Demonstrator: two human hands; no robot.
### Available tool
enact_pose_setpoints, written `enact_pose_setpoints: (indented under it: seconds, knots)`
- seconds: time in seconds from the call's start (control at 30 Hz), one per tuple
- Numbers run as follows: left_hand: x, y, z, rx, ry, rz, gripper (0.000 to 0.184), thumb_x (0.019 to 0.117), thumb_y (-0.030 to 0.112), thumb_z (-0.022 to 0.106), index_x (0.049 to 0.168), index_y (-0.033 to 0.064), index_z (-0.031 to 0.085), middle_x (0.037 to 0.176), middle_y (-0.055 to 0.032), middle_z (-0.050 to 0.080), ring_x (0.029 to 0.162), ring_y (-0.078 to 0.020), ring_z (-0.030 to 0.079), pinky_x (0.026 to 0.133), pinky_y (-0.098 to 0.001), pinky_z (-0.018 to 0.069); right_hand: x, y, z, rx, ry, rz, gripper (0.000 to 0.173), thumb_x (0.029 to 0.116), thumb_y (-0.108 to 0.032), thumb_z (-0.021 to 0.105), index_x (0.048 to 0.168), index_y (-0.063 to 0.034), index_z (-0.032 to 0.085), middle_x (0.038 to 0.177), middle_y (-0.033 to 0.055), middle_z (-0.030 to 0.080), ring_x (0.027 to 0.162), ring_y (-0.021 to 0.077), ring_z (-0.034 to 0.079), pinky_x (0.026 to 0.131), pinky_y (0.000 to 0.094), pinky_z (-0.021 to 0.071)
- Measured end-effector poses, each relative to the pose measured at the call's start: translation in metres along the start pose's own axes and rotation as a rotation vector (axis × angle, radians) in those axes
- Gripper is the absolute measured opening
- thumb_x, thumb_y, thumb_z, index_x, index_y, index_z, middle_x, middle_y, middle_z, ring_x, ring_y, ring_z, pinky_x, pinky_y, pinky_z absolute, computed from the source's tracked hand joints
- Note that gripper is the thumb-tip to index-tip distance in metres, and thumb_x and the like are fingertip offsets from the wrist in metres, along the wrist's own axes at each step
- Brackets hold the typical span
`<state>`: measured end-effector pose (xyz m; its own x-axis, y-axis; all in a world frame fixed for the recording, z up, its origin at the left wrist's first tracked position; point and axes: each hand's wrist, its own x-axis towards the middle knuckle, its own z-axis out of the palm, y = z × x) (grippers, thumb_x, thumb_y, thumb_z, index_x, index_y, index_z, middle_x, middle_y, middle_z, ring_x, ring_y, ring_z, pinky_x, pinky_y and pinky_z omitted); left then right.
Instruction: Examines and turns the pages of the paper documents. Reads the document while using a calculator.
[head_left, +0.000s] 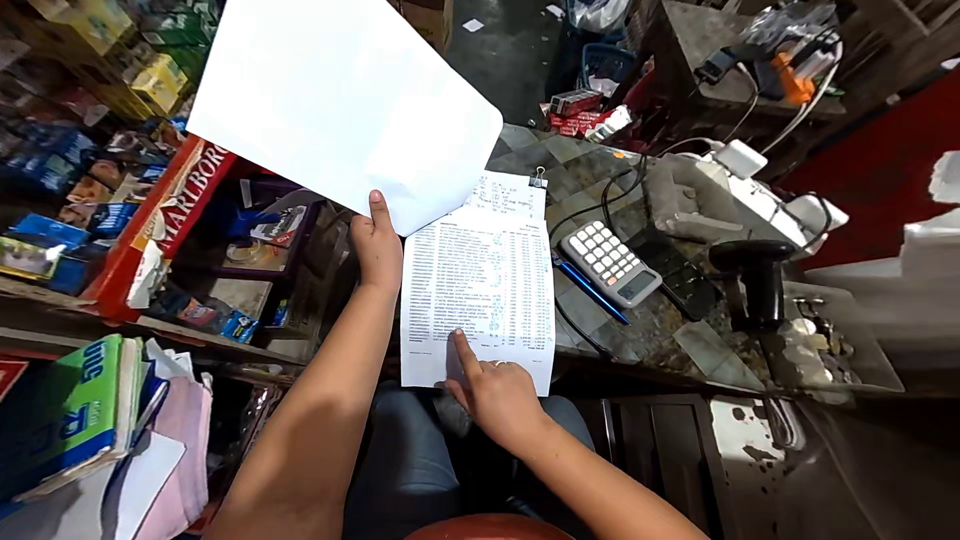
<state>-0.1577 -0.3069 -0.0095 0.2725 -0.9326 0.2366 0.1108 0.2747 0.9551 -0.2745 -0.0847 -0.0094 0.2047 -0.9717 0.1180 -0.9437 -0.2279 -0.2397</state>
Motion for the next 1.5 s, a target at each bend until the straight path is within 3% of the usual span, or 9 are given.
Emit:
enact_pose_setpoints:
  seconds: [0.2,0.53,0.73,0.87,1.13,1.27,1.43,1.5]
  knots:
    - [0.000,0.000,0.000,0.024,-0.025,0.016,0.030,0.1121,0.023,0.039,0.113,-0.0007,0.058,0.098,-0.0018,0.070,0.095,-0.0036,0.070,0.093,-0.0261,0.0565,0.013,-0.005,-0.021,-0.027,-0.191,0.155,0.066,0.1042,-0.045,0.047,0.152,0.0015,0.045,0.065,0.0097,0.067,0.062,0.0318,0.069,0.056,0.0460,0.0522]
    - [0.001,-0.001,0.001,0.026,-0.035,0.021,0.033,0.1123,0.023,0.038,0.122,-0.0038,0.054,0.107,-0.0048,0.069,0.103,-0.0045,0.068,0.098,-0.0268,0.0546,0.003,0.011,-0.030,-0.015,-0.253,0.262,0.068,0.1052,-0.046,0.044,0.156,-0.0004,0.040,0.068,0.0116,0.068,0.066,0.0349,0.070,0.060,0.0500,0.0539]
    - [0.001,0.002,0.002,0.065,-0.044,0.000,0.034,0.1124,0.027,0.038,0.119,-0.0014,0.056,0.104,-0.0030,0.069,0.099,-0.0027,0.068,0.096,-0.0265,0.0550,-0.004,0.018,-0.018,-0.040,-0.101,0.203,0.066,0.1018,-0.043,0.052,0.151,0.0010,0.047,0.060,0.0086,0.065,0.057,0.0314,0.068,0.054,0.0465,0.0528]
    - [-0.005,0.007,-0.003,0.133,-0.074,-0.056,0.042,0.1122,0.036,0.036,0.126,0.0007,0.055,0.110,-0.0060,0.067,0.102,-0.0057,0.067,0.098,-0.0306,0.0528,-0.012,0.019,-0.015,-0.048,-0.058,0.196,0.063,0.1018,-0.042,0.053,0.149,0.0007,0.051,0.062,0.0092,0.066,0.058,0.0316,0.068,0.056,0.0460,0.0533]
    - [0.000,0.005,0.001,0.104,-0.049,-0.054,0.037,0.1119,0.030,0.040,0.120,-0.0009,0.058,0.103,-0.0044,0.068,0.096,-0.0038,0.068,0.092,-0.0278,0.0551,-0.014,0.020,-0.014,-0.045,-0.063,0.235,0.064,0.1011,-0.038,0.054,0.151,0.0008,0.047,0.064,0.0107,0.067,0.062,0.0332,0.070,0.059,0.0476,0.0549]
    - [-0.001,0.006,0.002,0.126,-0.064,-0.085,0.037,0.1117,0.030,0.040,0.117,-0.0005,0.060,0.103,-0.0048,0.069,0.096,-0.0042,0.068,0.093,-0.0282,0.0546,-0.013,0.019,-0.010,-0.088,-0.020,0.226,0.058,0.1004,-0.032,0.055,0.148,0.0005,0.052,0.061,0.0109,0.066,0.058,0.0330,0.069,0.056,0.0469,0.0538]
    - [0.000,0.004,0.003,0.166,-0.126,-0.078,0.035,0.1065,0.015,0.053,0.132,-0.0078,0.051,0.119,-0.0169,0.066,0.107,-0.0126,0.067,0.098,-0.0314,0.0531,-0.015,0.021,-0.002,-0.101,0.065,0.216,0.054,0.0987,-0.027,0.058,0.146,-0.0002,0.054,0.061,0.0108,0.066,0.058,0.0327,0.069,0.056,0.0467,0.0547]
    - [-0.001,0.004,0.003,0.171,-0.119,-0.073,0.052,0.1008,0.008,0.062,0.144,-0.0078,0.037,0.129,-0.0206,0.061,0.116,-0.0164,0.064,0.103,-0.0325,0.0506,-0.017,0.021,0.000,-0.102,0.079,0.213,0.054,0.0984,-0.026,0.058,0.146,-0.0003,0.054,0.061,0.0107,0.066,0.058,0.0326,0.069,0.056,0.0463,0.0549]
